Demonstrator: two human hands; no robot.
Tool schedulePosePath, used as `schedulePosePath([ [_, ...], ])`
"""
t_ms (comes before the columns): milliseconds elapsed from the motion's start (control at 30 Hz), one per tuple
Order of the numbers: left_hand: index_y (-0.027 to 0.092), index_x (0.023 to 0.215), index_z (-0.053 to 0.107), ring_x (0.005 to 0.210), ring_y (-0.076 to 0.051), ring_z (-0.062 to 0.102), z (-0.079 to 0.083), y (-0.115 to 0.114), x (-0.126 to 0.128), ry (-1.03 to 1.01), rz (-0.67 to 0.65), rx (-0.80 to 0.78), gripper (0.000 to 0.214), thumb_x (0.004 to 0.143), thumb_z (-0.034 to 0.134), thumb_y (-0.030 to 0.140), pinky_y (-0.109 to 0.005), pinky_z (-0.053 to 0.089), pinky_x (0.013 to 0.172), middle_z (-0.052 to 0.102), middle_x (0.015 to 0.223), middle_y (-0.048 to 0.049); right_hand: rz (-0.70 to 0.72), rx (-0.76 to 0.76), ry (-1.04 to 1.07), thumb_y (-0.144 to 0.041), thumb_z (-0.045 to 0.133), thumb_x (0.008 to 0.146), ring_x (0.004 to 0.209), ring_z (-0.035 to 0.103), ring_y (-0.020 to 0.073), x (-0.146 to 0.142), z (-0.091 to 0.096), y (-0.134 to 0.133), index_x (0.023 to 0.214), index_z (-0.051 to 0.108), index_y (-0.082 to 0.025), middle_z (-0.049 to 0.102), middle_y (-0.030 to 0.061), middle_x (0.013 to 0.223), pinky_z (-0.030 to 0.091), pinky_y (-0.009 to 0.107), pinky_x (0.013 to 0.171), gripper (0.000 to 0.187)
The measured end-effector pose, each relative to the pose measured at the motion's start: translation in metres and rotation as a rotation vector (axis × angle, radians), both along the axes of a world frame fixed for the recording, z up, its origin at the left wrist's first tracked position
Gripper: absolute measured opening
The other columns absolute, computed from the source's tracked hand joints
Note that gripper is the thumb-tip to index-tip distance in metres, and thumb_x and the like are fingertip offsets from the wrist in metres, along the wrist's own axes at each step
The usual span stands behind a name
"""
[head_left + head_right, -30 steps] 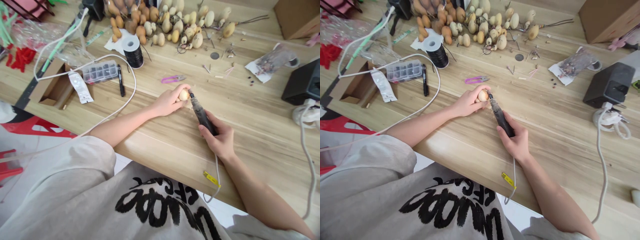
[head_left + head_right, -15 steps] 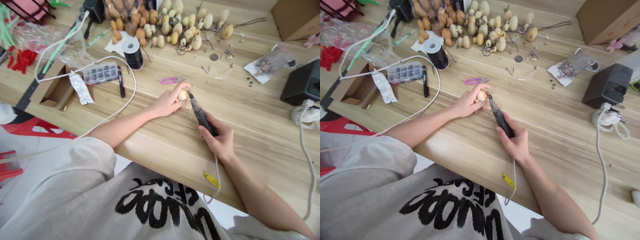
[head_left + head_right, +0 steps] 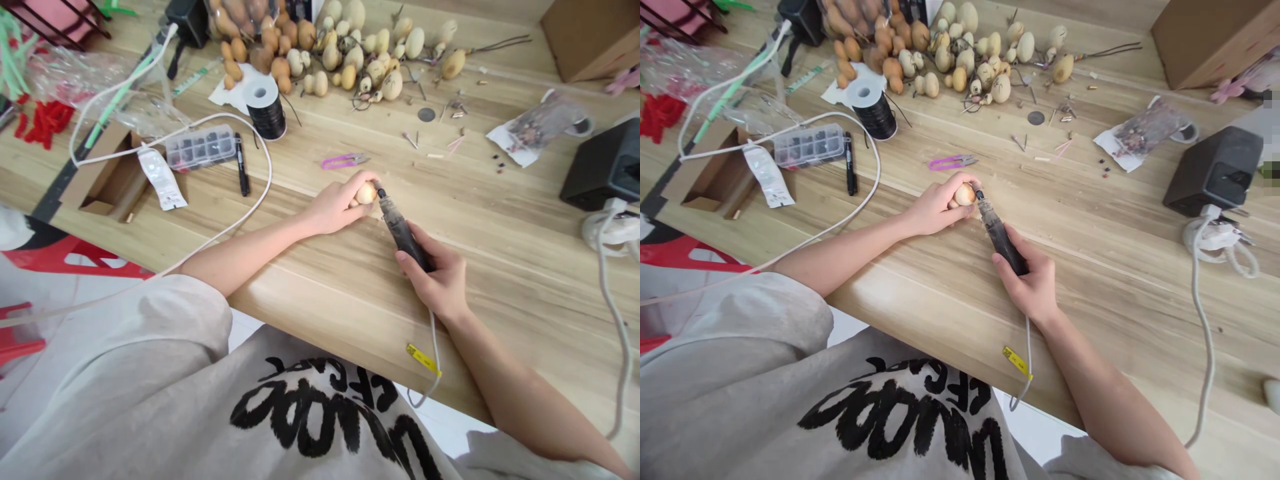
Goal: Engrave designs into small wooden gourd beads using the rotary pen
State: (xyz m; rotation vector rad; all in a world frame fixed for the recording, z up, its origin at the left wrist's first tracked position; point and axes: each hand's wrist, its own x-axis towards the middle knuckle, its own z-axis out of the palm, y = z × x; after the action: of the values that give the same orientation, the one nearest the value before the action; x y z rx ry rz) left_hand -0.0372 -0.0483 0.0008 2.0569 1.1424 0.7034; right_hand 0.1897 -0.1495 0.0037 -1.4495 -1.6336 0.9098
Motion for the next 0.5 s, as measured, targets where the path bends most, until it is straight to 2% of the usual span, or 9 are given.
schedulePosePath([
  [300, 0.017, 0.125, 0.055, 0.082, -0.012, 0.063, 0.0060, -0.0011, 0.0002, 0.043, 0.007, -0.016, 0.041, 0.088, 0.061, 0.033, -0.022, 0.042, 0.074, 0.070, 0.094, -0.0017, 0.017, 0.018, 0.004, -0.031, 0.067, 0.085, 0.102, 0.074, 0.0299, -0.0007, 0.0000, 0.0006, 0.134, 0.065, -0.017, 0.078, 0.0085, 0.109, 0.060, 0.044, 0.089, 0.051],
  [500, 0.017, 0.124, 0.055, 0.081, -0.013, 0.063, 0.0086, -0.0024, 0.0001, 0.056, 0.020, -0.024, 0.041, 0.087, 0.063, 0.033, -0.023, 0.042, 0.073, 0.071, 0.096, -0.0039, 0.013, 0.032, -0.002, -0.032, 0.067, 0.084, 0.102, 0.075, 0.0304, -0.0006, -0.0002, 0.0004, 0.132, 0.067, -0.018, 0.077, 0.0079, 0.114, 0.060, 0.044, 0.092, 0.050],
])
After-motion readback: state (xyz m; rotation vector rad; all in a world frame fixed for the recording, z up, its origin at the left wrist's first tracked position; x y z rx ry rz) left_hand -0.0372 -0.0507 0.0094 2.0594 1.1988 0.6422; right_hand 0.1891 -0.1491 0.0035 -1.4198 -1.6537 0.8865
